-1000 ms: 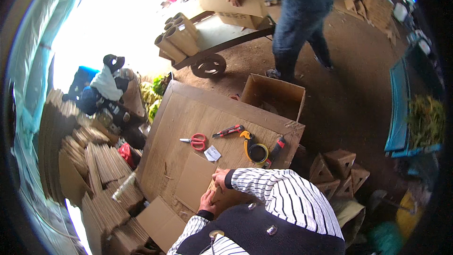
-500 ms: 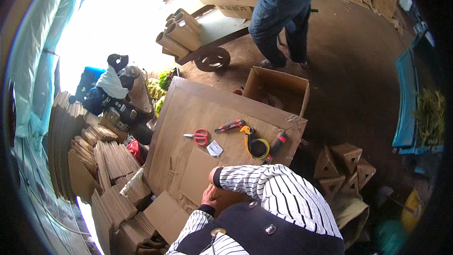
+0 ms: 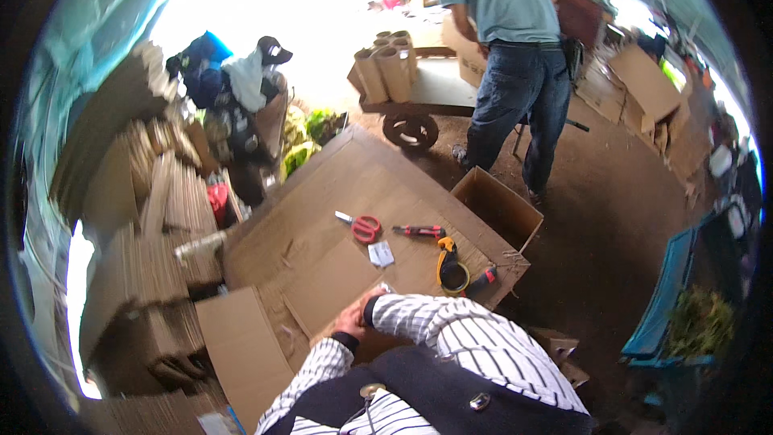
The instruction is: The person tapes a small cardboard box closed, applies a shipping label, and sets it aside. Then they cut a larger sheet of cardboard with a utility knife and place a cylindrical bundle inside, folding and taping it shut.
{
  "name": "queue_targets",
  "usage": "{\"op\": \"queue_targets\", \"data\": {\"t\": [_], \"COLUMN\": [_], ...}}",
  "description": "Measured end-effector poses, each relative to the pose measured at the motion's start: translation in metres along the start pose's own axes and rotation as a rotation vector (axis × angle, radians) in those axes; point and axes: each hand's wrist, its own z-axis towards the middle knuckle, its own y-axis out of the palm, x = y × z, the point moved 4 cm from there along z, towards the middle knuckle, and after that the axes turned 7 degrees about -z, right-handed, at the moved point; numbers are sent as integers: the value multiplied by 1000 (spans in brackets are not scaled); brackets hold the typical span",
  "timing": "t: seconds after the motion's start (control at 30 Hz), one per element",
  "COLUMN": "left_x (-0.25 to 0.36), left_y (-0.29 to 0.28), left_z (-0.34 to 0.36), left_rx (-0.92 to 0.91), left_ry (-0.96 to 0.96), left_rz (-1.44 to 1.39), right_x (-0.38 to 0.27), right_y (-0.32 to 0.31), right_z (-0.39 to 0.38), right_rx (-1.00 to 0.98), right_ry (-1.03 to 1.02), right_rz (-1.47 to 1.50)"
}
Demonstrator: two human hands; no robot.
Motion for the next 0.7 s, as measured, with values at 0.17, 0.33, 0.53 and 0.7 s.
{"op": "queue_targets", "data": {"t": [0.17,0.33,0.53,0.7], "left_x": [-17,-98,-164,-170], "left_y": [-6,-19,-41,-64], "left_z": [20,23,78,125], "left_rx": [37,56,232,252], "left_ry": [34,-407,-497,-470], "left_rz": [-523,-1017,-218,124], "right_x": [21,23,11,13], "right_y": [24,11,-9,-10], "right_z": [12,-14,-42,-43], "right_rx": [122,193,272,110], "right_ry": [149,36,42,68], "right_rz": [-141,-213,-219,-302]}}
